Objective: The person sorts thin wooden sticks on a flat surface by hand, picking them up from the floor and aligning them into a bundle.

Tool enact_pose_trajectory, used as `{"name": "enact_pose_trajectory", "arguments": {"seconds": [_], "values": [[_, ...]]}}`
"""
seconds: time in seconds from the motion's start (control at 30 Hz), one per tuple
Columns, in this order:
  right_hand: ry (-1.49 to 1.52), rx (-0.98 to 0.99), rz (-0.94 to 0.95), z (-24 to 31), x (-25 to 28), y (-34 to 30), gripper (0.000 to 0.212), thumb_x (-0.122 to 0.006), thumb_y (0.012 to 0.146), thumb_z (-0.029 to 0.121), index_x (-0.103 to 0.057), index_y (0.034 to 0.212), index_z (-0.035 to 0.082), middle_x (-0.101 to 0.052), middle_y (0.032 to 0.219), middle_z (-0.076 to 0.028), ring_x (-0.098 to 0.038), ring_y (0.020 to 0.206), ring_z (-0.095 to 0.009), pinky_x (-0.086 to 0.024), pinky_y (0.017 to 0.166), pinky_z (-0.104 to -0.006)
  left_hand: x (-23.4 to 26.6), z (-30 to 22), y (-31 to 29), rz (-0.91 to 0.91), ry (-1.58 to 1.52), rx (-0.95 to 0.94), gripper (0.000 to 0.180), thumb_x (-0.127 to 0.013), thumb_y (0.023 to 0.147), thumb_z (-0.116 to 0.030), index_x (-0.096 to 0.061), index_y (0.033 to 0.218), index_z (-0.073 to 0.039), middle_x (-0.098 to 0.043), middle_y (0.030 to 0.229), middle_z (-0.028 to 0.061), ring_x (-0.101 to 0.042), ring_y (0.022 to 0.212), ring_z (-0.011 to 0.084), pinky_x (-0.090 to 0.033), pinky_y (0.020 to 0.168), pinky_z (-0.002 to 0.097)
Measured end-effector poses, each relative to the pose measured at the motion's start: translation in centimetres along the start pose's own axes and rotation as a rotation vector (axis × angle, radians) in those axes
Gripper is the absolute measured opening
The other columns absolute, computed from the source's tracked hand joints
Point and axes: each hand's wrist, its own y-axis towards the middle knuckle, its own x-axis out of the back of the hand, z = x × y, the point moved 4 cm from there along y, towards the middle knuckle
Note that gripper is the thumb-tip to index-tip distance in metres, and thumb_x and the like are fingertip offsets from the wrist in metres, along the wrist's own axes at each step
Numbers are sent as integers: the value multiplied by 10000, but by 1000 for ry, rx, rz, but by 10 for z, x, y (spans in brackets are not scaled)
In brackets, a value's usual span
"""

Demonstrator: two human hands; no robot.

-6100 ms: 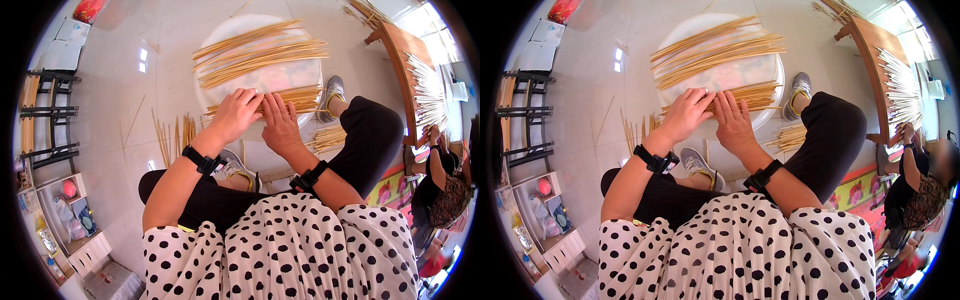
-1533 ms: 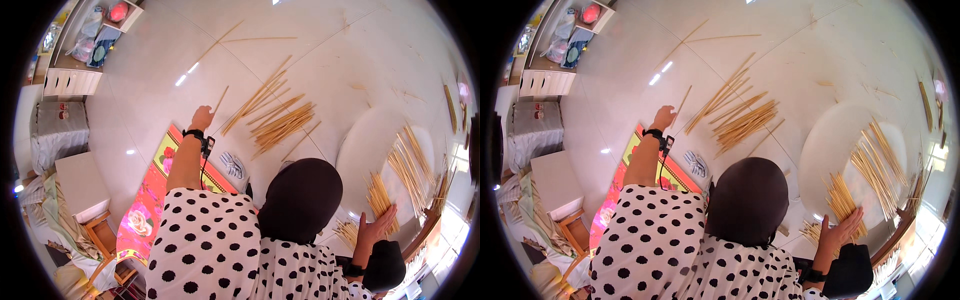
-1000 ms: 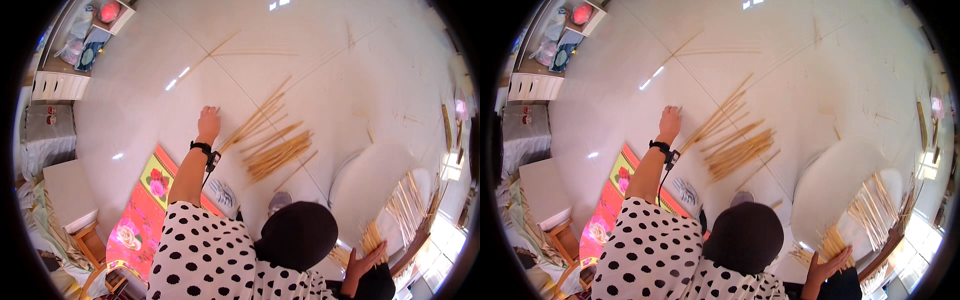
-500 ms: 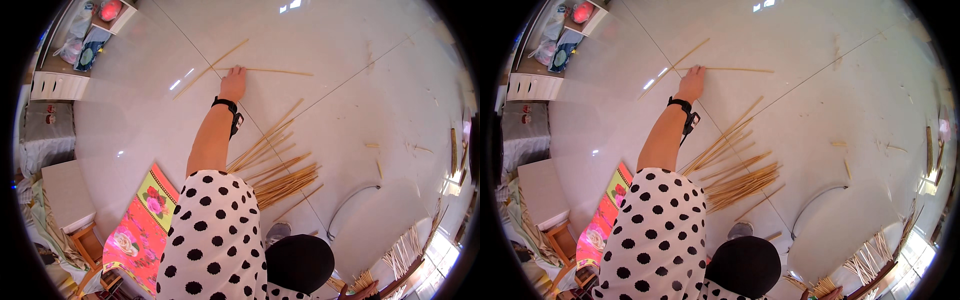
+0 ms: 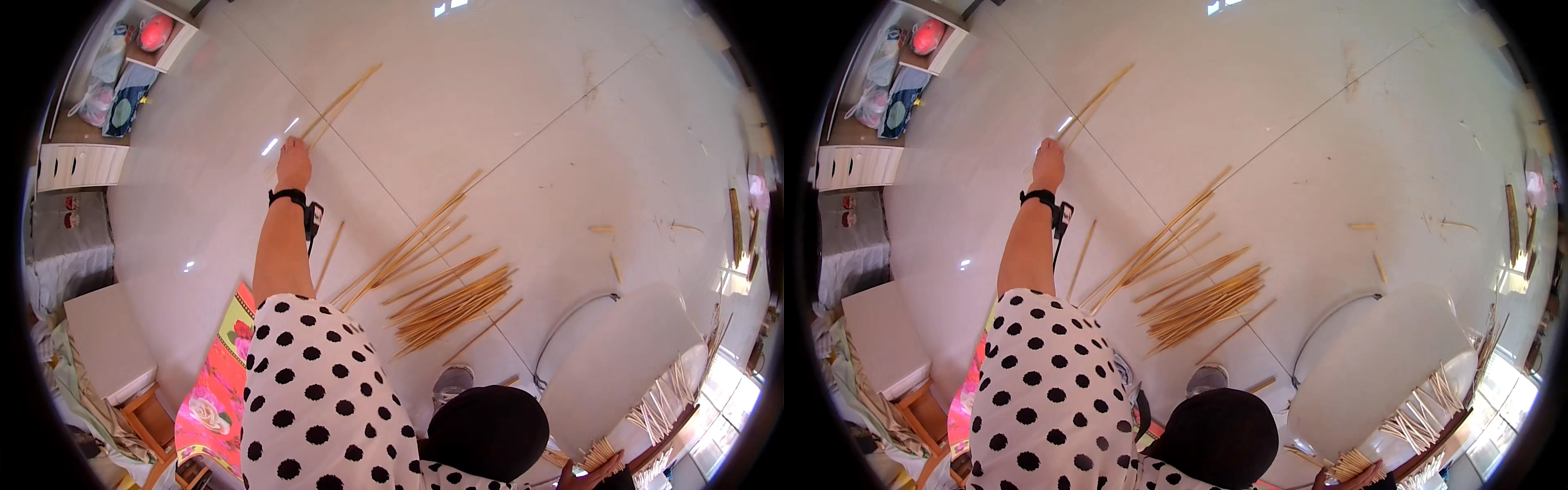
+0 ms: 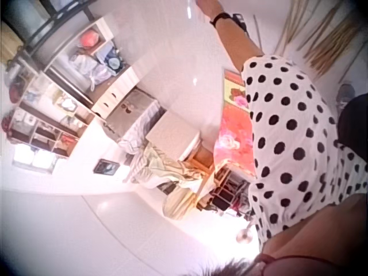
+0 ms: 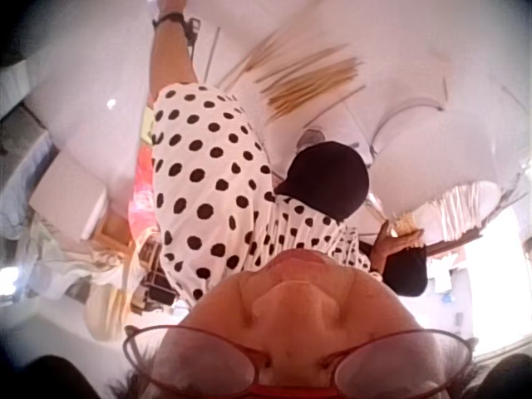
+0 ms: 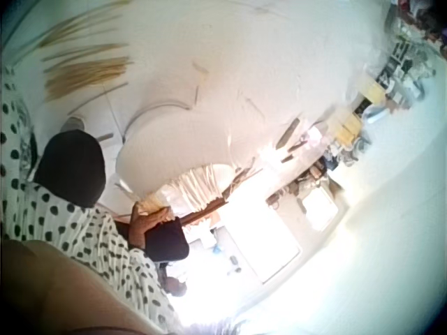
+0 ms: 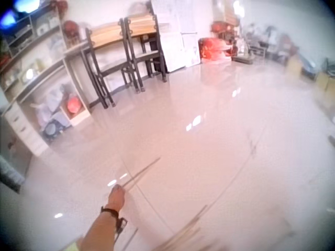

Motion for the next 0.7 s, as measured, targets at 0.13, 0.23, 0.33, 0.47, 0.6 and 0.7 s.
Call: {"name": "enact_pose_trajectory", "arguments": {"seconds": [0.13,0.23,0.33,0.47,0.6,0.7], "values": [[-35,-69,5,13,2,-16,1074,-781,846,528,-240,1537,-91,-330,1551,-333,-320,1454,-487,-274,1192,-606,18,-59,-24,-9,0,-127,174,-541,945,-38,-600,1107,-16,-625,1113,178,-626,1075,367,-556,892,439],[197,-119,-11,5,2,-5,1047,-775,687,166,-236,1562,-36,-307,1586,-295,-269,1483,-480,-183,1228,-553,9,-45,-62,-109,-105,-104,162,-525,961,-65,-605,1097,-25,-678,1033,187,-669,1006,374,-564,856,464],[198,-110,-25,7,4,-7,1054,-796,689,241,-256,1549,-44,-320,1576,-306,-299,1464,-495,-214,1210,-574,-16,-48,-72,103,-10,-62,209,-576,971,-174,-629,1112,-29,-713,1029,195,-697,980,377,-578,818,491],[230,-54,-104,7,12,8,1063,-837,671,268,-292,1530,-41,-345,1562,-300,-319,1457,-493,-242,1191,-587,3,-23,-94,88,66,-208,127,-645,866,-126,-739,857,-41,-728,926,172,-704,888,372,-568,794,472],[297,-139,-109,5,11,3,1027,-838,664,242,-328,1511,-38,-342,1578,-256,-312,1475,-446,-237,1201,-564,65,-77,-89,-9,-242,-321,239,-520,998,-182,-657,935,3,-662,780,198,-649,760,394,-516,702,484],[347,-146,-142,6,4,-1,1019,-832,660,236,-337,1509,-34,-340,1585,-236,-311,1486,-406,-237,1206,-544,168,-129,-101,40,-421,-383,331,-475,1069,-313,-633,1023,-26,-594,670,117,-601,618,277,-480,615,422]]}}
